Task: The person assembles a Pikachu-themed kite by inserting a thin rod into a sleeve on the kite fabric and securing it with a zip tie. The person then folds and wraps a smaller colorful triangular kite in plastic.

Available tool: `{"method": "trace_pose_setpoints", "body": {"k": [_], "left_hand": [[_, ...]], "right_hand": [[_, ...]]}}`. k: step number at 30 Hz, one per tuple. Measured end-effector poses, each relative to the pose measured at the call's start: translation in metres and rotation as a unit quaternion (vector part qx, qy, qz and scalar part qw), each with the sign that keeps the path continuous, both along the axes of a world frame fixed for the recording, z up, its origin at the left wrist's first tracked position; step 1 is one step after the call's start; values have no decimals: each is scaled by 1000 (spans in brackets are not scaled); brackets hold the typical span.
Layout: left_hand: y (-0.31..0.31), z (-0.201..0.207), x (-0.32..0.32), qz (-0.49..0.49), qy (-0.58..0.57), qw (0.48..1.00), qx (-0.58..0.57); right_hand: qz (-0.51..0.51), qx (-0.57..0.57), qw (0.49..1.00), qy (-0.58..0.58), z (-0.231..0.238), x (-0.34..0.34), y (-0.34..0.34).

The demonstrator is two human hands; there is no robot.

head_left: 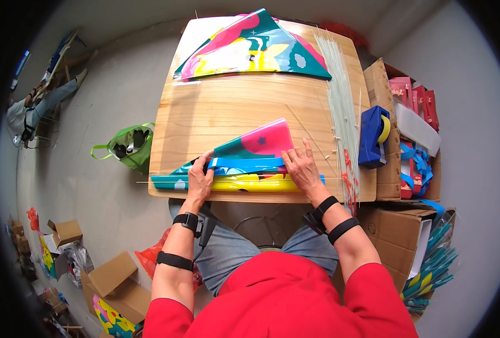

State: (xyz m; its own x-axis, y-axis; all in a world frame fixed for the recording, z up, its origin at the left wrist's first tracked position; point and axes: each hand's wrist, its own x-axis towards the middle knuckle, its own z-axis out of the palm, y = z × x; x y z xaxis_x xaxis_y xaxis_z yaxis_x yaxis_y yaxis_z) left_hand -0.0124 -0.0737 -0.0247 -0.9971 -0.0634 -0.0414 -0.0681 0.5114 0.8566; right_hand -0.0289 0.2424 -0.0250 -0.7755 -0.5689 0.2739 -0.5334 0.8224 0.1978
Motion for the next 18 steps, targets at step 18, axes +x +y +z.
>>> {"method": "trace_pose_setpoints", "body": {"k": [18], "left_hand": [[-6, 19, 5, -175, 128, 950, -225]], "right_hand": [[-56, -51, 993, -88, -17, 32, -23]]}}
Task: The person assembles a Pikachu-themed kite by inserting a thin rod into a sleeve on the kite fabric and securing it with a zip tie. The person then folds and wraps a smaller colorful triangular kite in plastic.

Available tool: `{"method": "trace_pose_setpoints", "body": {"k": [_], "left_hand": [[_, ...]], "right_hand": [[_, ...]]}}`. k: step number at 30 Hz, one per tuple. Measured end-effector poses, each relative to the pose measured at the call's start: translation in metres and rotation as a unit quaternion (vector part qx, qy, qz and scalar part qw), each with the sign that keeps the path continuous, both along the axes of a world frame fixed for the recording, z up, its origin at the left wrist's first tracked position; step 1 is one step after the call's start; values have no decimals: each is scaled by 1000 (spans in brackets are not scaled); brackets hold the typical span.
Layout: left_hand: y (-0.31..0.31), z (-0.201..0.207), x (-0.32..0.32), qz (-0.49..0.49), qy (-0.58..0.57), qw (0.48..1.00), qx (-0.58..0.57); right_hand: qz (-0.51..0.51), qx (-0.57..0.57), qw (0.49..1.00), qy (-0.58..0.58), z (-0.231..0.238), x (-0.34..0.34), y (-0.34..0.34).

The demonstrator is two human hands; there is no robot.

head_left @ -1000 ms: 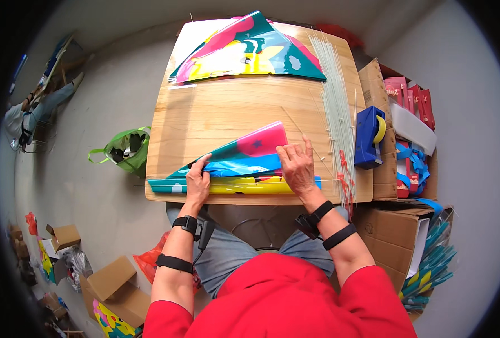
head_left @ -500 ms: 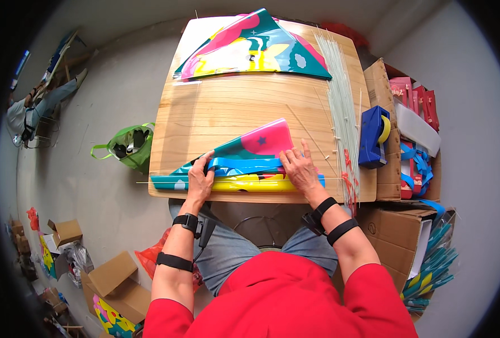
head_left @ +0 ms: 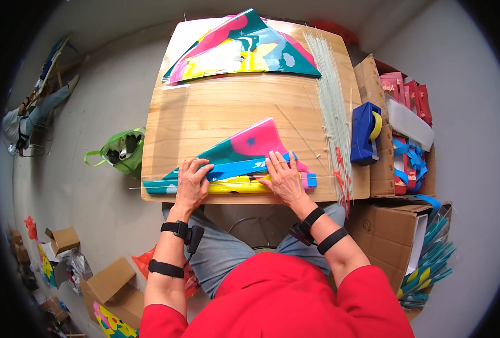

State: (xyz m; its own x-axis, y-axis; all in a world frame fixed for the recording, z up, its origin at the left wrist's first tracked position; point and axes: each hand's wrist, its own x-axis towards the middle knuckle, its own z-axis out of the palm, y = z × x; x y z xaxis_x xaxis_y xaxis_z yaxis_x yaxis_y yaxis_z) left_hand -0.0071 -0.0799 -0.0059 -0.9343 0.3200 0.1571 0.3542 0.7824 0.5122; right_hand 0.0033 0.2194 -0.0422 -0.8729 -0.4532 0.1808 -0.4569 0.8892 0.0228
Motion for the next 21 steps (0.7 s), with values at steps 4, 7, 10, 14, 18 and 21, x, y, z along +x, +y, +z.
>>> {"method": "trace_pose_setpoints", "body": {"k": [4, 7, 10, 14, 18, 21], "left_hand": [[10, 26, 6, -54, 67, 988, -126], [28, 32, 9, -128, 79, 979, -136], [39, 13, 19, -111, 57, 978, -169], [34, -3, 26, -85, 47, 981, -168], [27, -9, 26, -83, 103, 972, -197], [27, -5, 25, -79, 132, 966, -206]], "right_hand": [[6, -3, 1000, 0, -4, 0, 2], [0, -5, 1000, -3, -4, 1, 1], [2, -6, 1000, 1, -5, 2, 2], [6, 0, 1000, 3, -4, 4, 6], [15, -3, 1000, -8, -3, 9, 12], [20, -22, 999, -16, -1, 11, 13]]}}
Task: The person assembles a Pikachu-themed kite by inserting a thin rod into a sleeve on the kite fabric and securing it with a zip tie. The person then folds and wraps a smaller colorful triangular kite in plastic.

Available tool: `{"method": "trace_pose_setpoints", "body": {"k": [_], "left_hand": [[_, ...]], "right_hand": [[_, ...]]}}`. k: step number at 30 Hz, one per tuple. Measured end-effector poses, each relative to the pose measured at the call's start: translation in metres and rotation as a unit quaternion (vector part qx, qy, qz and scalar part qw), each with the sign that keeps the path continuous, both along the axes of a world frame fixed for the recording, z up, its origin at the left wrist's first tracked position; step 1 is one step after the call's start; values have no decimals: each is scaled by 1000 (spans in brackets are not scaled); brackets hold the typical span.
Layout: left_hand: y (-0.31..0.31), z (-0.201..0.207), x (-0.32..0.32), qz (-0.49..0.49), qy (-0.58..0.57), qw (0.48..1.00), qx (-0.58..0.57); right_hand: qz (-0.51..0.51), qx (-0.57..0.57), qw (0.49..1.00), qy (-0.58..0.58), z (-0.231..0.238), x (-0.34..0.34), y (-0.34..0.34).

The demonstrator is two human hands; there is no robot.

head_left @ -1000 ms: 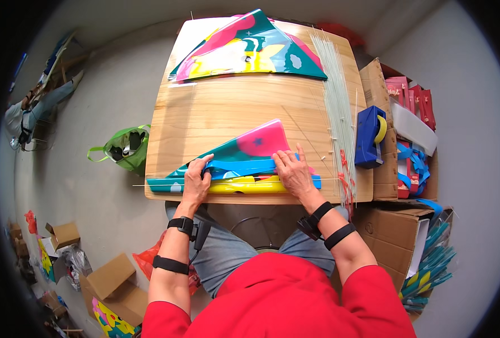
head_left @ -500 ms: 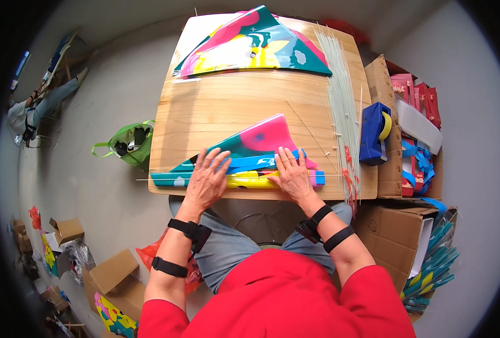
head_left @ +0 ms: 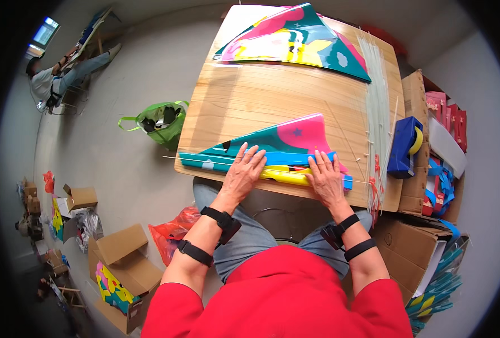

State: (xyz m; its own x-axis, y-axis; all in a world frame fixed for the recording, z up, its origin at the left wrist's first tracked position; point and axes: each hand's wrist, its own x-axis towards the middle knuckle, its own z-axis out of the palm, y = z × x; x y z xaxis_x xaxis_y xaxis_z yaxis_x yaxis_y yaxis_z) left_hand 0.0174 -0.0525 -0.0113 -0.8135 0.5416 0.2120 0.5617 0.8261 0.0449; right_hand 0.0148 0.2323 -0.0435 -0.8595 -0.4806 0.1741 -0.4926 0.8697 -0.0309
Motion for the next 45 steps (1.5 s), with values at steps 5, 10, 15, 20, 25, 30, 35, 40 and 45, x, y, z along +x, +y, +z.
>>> {"method": "trace_pose_setpoints", "body": {"k": [5, 10, 15, 20, 25, 30, 35, 40, 45], "left_hand": [[2, 5, -6, 46, 0, 997, 57], [-26, 18, -16, 57, -59, 989, 125], [-28, 29, -19, 167, -120, 955, 212], [-18, 25, -34, 344, -199, 887, 235], [-27, 14, -48, 349, -324, 828, 297], [-26, 12, -52, 328, -298, 788, 427], [-29, -1, -47, 308, -244, 842, 368], [-17, 2, -35, 242, -94, 941, 219], [-24, -7, -34, 100, -63, 985, 122]], "right_hand": [[-1, -20, 1000, 2, -2, -3, 3], [-1, -13, 1000, 12, 6, -9, 0], [-4, -21, 1000, 13, 8, -9, 1], [-5, -21, 1000, 14, 4, -8, 3], [-6, -28, 1000, 10, 3, -8, 2], [-9, -43, 999, 11, 2, -8, 1], [-6, -40, 999, 23, 4, -7, 1], [-4, -31, 999, 35, 5, -4, 1], [8, -29, 999, 12, 12, -2, -1]]}}
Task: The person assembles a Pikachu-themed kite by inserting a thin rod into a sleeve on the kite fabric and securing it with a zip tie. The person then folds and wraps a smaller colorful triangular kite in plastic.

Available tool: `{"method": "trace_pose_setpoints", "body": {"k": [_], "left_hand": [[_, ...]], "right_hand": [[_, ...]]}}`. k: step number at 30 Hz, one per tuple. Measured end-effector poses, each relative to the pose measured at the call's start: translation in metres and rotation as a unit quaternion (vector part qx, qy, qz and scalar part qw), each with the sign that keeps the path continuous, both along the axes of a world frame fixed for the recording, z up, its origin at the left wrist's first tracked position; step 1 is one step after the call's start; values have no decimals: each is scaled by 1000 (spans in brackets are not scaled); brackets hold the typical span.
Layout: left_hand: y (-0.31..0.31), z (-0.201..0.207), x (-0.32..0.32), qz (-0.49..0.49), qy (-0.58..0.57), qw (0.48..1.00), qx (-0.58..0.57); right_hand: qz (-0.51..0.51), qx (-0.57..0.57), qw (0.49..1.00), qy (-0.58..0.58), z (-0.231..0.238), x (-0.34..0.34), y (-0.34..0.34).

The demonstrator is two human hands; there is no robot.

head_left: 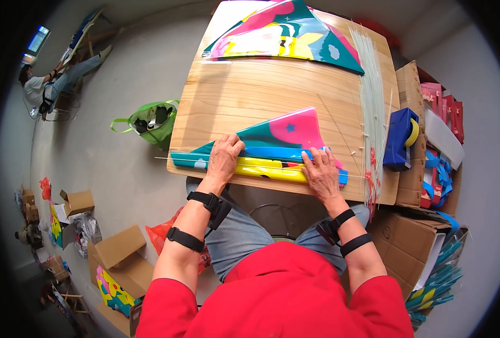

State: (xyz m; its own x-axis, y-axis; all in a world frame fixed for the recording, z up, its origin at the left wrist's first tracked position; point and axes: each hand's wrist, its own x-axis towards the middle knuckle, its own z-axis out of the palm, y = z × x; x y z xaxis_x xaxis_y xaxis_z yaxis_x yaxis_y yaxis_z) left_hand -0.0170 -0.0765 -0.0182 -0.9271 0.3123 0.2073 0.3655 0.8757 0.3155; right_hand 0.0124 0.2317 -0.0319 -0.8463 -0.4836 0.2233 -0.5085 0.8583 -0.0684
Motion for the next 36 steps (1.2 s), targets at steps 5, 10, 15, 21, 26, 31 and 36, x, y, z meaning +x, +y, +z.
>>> {"method": "trace_pose_setpoints", "body": {"k": [5, 10, 15, 21, 26, 31, 36], "left_hand": [[-2, 8, 2, -80, 39, 995, -50], [-12, 7, 10, -97, 50, 989, -98], [-16, 14, 9, -135, 62, 978, -149], [-20, 22, 23, -135, -21, 977, -165], [-20, 38, 24, -159, -59, 971, -167], [-26, 26, 25, -185, -46, 968, -164], [-31, 24, 26, -195, -29, 963, -185]], "right_hand": [[17, 4, 1000, -11, 0, -3, 5], [21, -5, 1000, -9, 2, -6, 0], [27, -21, 999, -7, 4, 1, 6], [34, -21, 999, -27, 10, 6, 8], [52, 32, 994, -94, 27, 8, 10], [83, 75, 991, -73, 22, 6, 17], [92, 77, 988, -101, 33, -3, 14]]}}
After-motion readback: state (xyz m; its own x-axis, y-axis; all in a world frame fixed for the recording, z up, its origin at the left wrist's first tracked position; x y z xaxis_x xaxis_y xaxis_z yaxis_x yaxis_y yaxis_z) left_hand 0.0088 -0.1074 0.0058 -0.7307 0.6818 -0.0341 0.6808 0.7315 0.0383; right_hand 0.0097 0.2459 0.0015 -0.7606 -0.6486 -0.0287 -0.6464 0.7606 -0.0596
